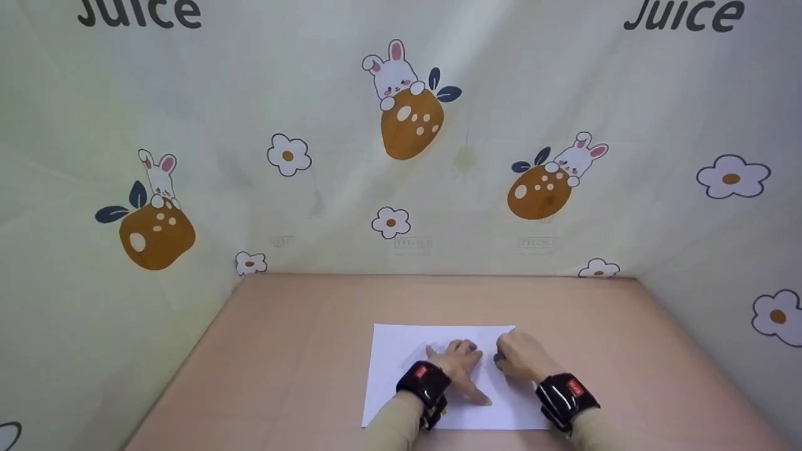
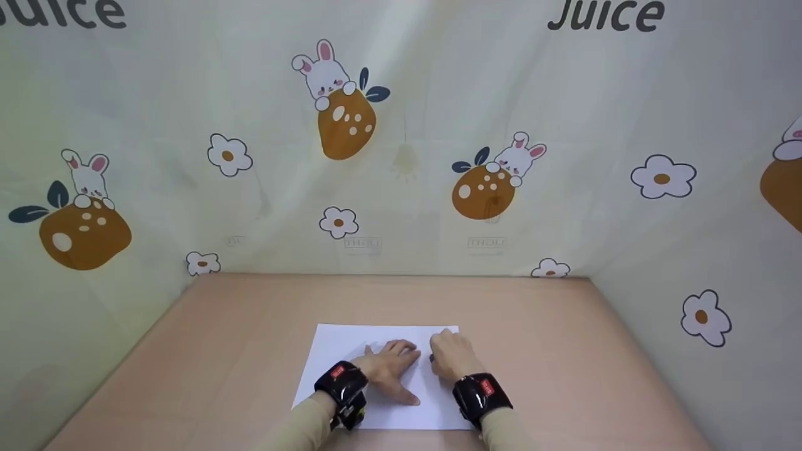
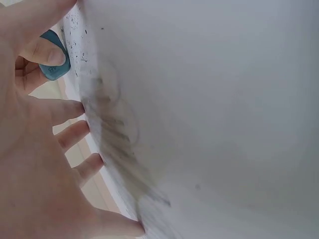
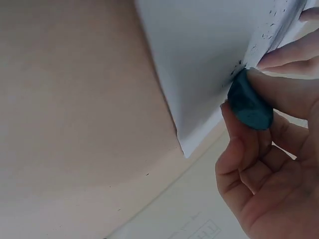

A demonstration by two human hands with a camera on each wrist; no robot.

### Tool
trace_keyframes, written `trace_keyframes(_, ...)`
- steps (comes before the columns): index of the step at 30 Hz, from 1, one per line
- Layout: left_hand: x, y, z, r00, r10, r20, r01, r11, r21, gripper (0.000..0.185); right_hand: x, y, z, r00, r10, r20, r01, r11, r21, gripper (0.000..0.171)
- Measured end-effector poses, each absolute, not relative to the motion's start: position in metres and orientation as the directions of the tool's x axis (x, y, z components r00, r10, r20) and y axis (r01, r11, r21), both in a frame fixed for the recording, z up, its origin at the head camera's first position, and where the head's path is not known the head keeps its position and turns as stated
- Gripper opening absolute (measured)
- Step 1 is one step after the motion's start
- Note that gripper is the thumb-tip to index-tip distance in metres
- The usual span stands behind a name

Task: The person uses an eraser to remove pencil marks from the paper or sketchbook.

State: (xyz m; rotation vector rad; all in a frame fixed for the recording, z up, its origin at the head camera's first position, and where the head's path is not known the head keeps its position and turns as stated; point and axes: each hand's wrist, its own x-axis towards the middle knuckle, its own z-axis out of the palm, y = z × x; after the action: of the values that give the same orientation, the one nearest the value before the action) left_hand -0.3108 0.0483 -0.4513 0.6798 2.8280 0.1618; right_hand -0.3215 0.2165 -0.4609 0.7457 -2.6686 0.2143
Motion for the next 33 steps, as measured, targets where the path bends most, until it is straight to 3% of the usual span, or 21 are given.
trace_keyframes(6, -0.310, 0.046, -0.452, -0.871, 0.446, -0.204, 0.421, 0.893, 0.158, 0.087, -0.306, 0.213, -0.460, -0.751, -0.591, 0.294, -0.636, 0.767, -0.086, 0.011)
trace_keyframes(12, -0.313, 0.048, -0.451, -0.870, 0.450, -0.200, 0.426, 0.891, 0.153, 0.087, -0.316, 0.219, -0.460, -0.839, -0.397, 0.372, -0.451, 0.890, -0.066, 0.015)
trace_keyframes(18, -0.309, 0.047, -0.454, -0.867, 0.460, -0.191, 0.441, 0.887, 0.135, 0.086, -0.306, 0.212, -0.467, -0.746, -0.494, 0.446, -0.496, 0.860, 0.123, 0.015)
trace_keyframes(20, -0.308, 0.046, -0.455, -0.862, 0.475, -0.178, 0.457, 0.879, 0.137, 0.087, -0.299, 0.210, -0.471, -0.739, -0.491, 0.462, -0.490, 0.862, 0.133, 0.015)
trace_keyframes(27, -0.305, 0.034, -0.447, -0.839, 0.536, -0.095, 0.511, 0.836, 0.201, 0.084, -0.292, 0.198, -0.468, -0.831, -0.374, 0.412, -0.431, 0.901, -0.050, 0.016)
trace_keyframes(33, -0.293, -0.001, -0.437, -0.863, 0.479, -0.159, 0.458, 0.876, 0.152, 0.089, -0.291, 0.194, -0.457, -0.890, -0.373, 0.264, -0.431, 0.877, -0.213, 0.015)
